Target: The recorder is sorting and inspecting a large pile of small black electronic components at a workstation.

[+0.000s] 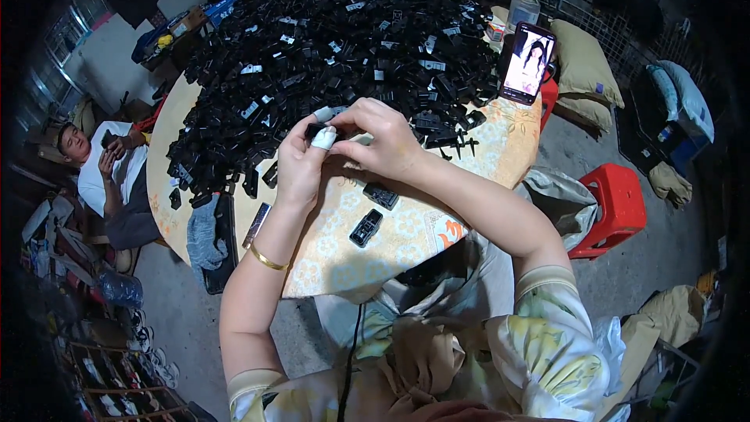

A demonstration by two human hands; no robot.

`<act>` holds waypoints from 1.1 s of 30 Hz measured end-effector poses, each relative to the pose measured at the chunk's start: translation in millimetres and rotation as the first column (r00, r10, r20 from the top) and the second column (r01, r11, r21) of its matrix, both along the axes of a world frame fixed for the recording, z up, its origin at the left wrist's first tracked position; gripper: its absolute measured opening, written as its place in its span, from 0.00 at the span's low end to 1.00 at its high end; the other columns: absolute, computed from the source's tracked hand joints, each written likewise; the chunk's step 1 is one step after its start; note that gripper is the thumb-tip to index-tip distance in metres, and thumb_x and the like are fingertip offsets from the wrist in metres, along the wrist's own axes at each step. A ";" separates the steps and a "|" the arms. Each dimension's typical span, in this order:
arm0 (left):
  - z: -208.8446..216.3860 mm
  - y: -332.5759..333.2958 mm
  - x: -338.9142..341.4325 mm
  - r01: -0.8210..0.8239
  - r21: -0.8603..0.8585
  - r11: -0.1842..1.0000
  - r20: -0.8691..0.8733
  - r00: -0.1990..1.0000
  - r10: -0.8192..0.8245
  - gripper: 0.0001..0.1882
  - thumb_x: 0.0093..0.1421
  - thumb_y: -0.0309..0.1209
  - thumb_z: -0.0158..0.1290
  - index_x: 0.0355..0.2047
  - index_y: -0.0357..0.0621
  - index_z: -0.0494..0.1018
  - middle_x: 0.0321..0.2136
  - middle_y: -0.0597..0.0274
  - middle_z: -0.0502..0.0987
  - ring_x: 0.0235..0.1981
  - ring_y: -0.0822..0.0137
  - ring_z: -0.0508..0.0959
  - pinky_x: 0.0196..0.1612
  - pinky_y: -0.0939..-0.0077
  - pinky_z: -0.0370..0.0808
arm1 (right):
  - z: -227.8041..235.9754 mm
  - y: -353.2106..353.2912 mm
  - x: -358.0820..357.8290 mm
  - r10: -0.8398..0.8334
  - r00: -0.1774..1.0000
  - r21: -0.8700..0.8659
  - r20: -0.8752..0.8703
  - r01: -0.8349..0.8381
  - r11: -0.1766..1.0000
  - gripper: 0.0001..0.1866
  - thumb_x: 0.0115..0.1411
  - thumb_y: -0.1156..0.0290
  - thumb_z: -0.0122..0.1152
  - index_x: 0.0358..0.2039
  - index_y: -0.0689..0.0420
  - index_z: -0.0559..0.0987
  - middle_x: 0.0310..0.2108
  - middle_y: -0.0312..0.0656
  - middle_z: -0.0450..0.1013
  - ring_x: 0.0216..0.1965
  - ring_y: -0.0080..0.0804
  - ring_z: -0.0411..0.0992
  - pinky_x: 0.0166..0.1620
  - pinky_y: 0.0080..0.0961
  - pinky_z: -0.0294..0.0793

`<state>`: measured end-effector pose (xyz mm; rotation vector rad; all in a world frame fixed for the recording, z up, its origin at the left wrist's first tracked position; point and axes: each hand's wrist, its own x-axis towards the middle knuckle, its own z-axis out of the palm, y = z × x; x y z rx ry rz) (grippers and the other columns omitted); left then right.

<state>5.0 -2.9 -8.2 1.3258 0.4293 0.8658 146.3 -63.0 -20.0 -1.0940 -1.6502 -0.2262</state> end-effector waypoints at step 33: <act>-14.6 32.2 -7.7 0.010 0.740 0.673 -0.523 0.638 0.565 0.18 0.52 0.21 0.49 0.45 0.33 0.66 0.35 0.52 0.70 0.35 0.60 0.74 0.40 0.69 0.73 | -15.9 19.7 25.5 -0.081 0.990 -0.313 -0.117 0.041 0.949 0.16 0.52 0.72 0.60 0.42 0.60 0.75 0.30 0.39 0.71 0.29 0.25 0.71 0.31 0.20 0.71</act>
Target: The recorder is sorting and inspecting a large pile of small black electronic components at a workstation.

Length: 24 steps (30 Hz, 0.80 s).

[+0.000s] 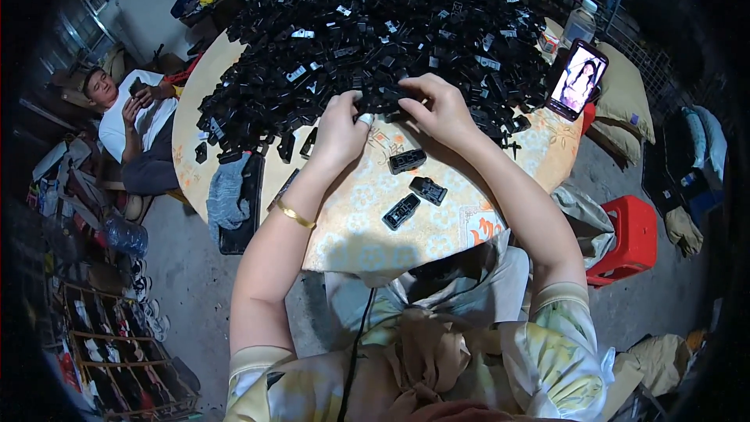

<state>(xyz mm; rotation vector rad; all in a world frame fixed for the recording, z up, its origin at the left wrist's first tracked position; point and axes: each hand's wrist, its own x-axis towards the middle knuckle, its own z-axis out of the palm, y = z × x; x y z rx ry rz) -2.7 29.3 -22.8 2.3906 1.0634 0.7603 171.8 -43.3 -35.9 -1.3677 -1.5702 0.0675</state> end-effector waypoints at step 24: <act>9.8 -9.7 -7.6 0.556 -0.445 0.702 0.820 0.569 0.069 0.16 0.60 0.25 0.46 0.48 0.33 0.63 0.36 0.57 0.76 0.33 0.74 0.76 0.32 0.84 0.75 | 27.5 -14.9 -37.2 0.217 0.972 0.106 -0.088 -0.207 0.972 0.12 0.48 0.75 0.62 0.36 0.60 0.77 0.32 0.39 0.71 0.29 0.25 0.72 0.31 0.19 0.71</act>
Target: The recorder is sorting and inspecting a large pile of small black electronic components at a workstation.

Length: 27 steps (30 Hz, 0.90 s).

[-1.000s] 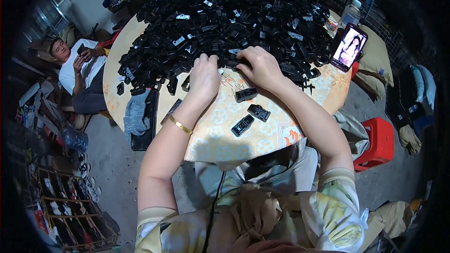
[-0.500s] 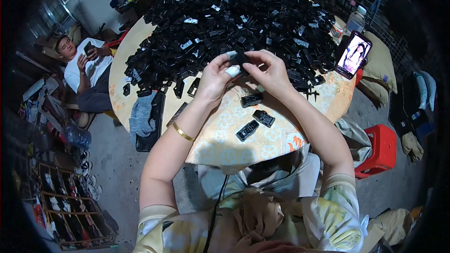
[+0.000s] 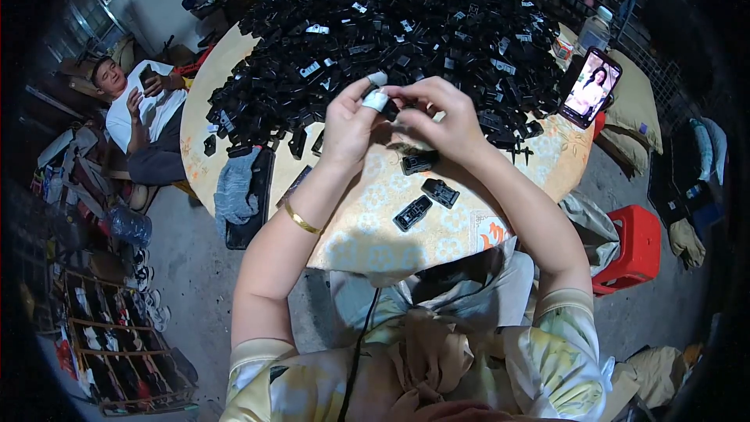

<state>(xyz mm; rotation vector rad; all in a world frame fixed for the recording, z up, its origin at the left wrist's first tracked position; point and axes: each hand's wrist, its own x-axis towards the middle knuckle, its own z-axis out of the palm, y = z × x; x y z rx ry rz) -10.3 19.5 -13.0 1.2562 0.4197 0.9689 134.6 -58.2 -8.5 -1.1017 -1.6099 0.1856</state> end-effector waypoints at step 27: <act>-16.6 11.0 3.1 0.164 0.935 0.314 -0.346 0.609 0.713 0.15 0.45 0.25 0.57 0.34 0.37 0.71 0.31 0.51 0.70 0.36 0.52 0.70 0.40 0.64 0.70 | -16.0 1.3 35.7 -0.270 0.720 -0.165 0.639 0.471 0.866 0.14 0.44 0.68 0.59 0.32 0.60 0.76 0.30 0.45 0.71 0.36 0.41 0.70 0.40 0.33 0.70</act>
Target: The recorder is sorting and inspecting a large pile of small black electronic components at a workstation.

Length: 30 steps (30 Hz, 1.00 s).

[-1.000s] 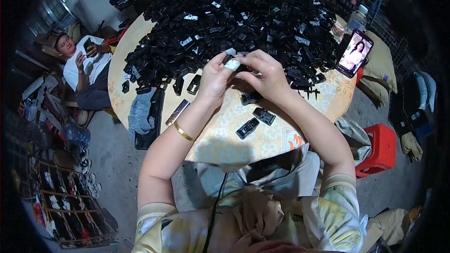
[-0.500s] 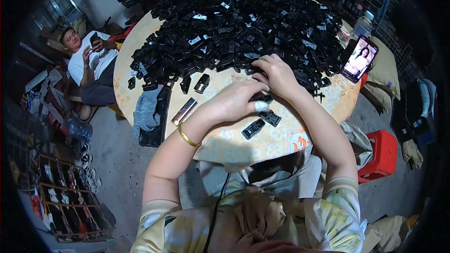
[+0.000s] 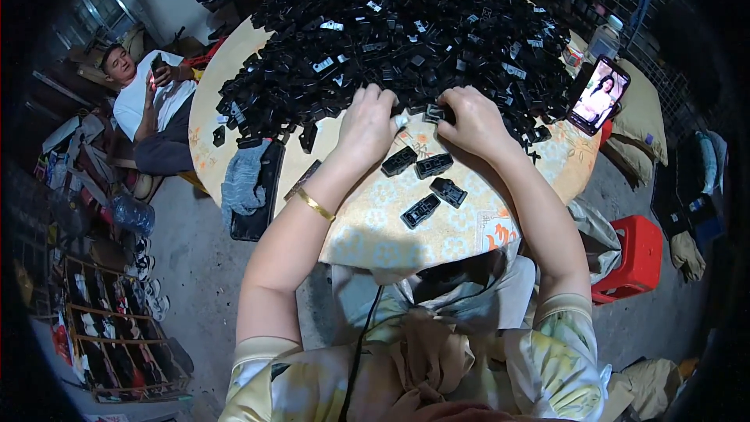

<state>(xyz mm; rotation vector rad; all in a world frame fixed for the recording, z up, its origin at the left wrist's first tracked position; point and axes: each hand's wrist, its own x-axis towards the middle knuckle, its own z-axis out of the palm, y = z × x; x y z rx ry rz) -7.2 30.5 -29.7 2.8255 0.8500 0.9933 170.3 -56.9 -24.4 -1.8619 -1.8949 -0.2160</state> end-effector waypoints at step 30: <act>10.1 -7.0 12.7 0.492 -0.820 0.292 0.529 0.847 0.060 0.10 0.58 0.23 0.46 0.40 0.33 0.69 0.35 0.61 0.72 0.31 0.71 0.74 0.33 0.79 0.74 | -7.0 10.9 -5.8 0.264 0.471 0.152 -0.841 -0.263 0.953 0.14 0.56 0.69 0.58 0.42 0.58 0.72 0.24 0.33 0.71 0.23 0.15 0.68 0.25 0.14 0.70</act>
